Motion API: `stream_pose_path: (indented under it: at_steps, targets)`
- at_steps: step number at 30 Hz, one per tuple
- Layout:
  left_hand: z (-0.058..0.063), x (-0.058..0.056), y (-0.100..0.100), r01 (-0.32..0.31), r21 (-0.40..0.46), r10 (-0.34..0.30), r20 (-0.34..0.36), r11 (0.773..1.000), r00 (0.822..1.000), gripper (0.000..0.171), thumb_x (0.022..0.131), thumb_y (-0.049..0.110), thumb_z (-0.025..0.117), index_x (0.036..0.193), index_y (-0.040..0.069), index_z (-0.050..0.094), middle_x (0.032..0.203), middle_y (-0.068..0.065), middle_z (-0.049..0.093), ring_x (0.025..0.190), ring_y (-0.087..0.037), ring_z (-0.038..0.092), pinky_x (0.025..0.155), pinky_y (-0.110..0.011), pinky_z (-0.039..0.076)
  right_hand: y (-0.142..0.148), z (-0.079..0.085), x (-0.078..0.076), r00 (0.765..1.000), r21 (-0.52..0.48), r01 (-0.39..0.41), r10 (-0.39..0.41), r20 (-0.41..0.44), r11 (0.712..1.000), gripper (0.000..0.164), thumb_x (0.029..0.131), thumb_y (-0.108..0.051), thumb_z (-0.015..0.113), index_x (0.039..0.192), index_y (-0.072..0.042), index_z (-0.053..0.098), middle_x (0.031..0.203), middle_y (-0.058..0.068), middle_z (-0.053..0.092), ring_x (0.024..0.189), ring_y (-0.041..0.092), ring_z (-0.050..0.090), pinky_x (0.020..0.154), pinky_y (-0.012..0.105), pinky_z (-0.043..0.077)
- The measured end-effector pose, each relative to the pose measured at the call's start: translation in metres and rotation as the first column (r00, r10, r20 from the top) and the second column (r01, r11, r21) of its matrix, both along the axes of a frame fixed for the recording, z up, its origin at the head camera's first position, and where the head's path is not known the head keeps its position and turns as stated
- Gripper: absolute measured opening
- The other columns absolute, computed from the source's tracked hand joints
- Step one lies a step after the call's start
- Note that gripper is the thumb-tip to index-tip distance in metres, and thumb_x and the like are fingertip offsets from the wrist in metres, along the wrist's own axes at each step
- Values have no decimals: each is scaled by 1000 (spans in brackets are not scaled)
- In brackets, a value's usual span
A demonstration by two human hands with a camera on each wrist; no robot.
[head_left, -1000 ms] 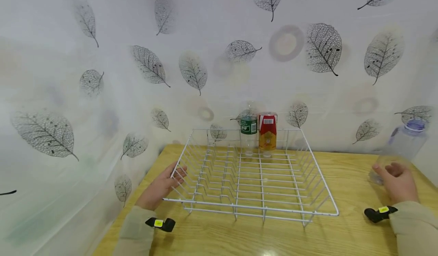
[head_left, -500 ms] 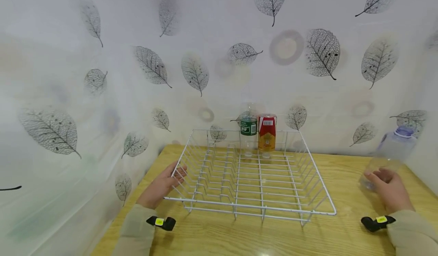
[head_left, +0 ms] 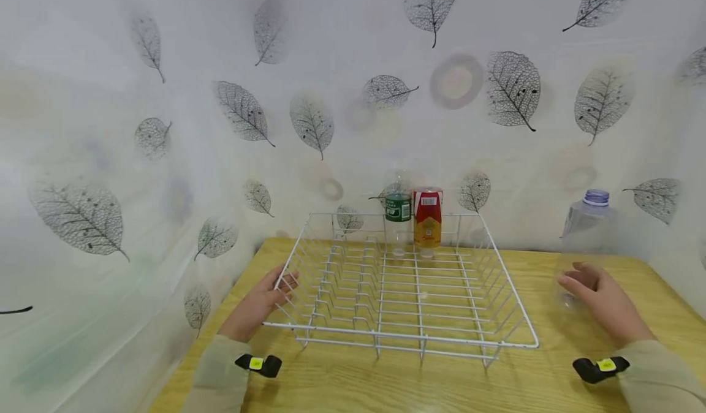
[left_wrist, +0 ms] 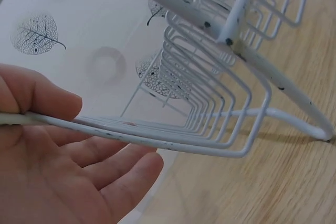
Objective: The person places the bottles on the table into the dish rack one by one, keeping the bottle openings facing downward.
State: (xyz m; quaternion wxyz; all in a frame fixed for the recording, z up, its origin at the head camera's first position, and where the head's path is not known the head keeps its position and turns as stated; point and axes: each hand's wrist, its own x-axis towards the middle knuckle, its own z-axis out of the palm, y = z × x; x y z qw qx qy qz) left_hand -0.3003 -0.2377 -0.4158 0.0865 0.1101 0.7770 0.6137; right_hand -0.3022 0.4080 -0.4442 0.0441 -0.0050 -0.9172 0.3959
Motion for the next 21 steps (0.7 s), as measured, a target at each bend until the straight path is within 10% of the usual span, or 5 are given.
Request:
stream_pose_path:
  at_steps: [4,11,21]
  targets:
    - [2,2,-1,-49,-128,41,-68,990,997,57,97,5,41,149,10,20,140,-20,36,131,-36,32,105,-51,28,-25,25,5,995,53,-65,68,-69,997,79,93,-49,49,146,2,20,133,27,42,113,40,43,72,34,47]
    - [9,6,-2,-106,-306,68,-131,946,989,61,99,25,46,151,16,15,153,-11,19,139,-29,18,109,-50,19,-69,61,21,972,77,-118,131,-193,990,73,91,-42,59,145,-4,27,132,19,43,115,42,43,85,55,40]
    - [34,19,17,-234,-432,78,-349,871,934,63,97,34,49,150,21,18,152,-7,21,136,-33,23,104,-58,25,-113,93,43,895,153,-156,205,-396,976,74,86,-29,68,147,-25,27,124,3,52,108,11,49,78,8,40]
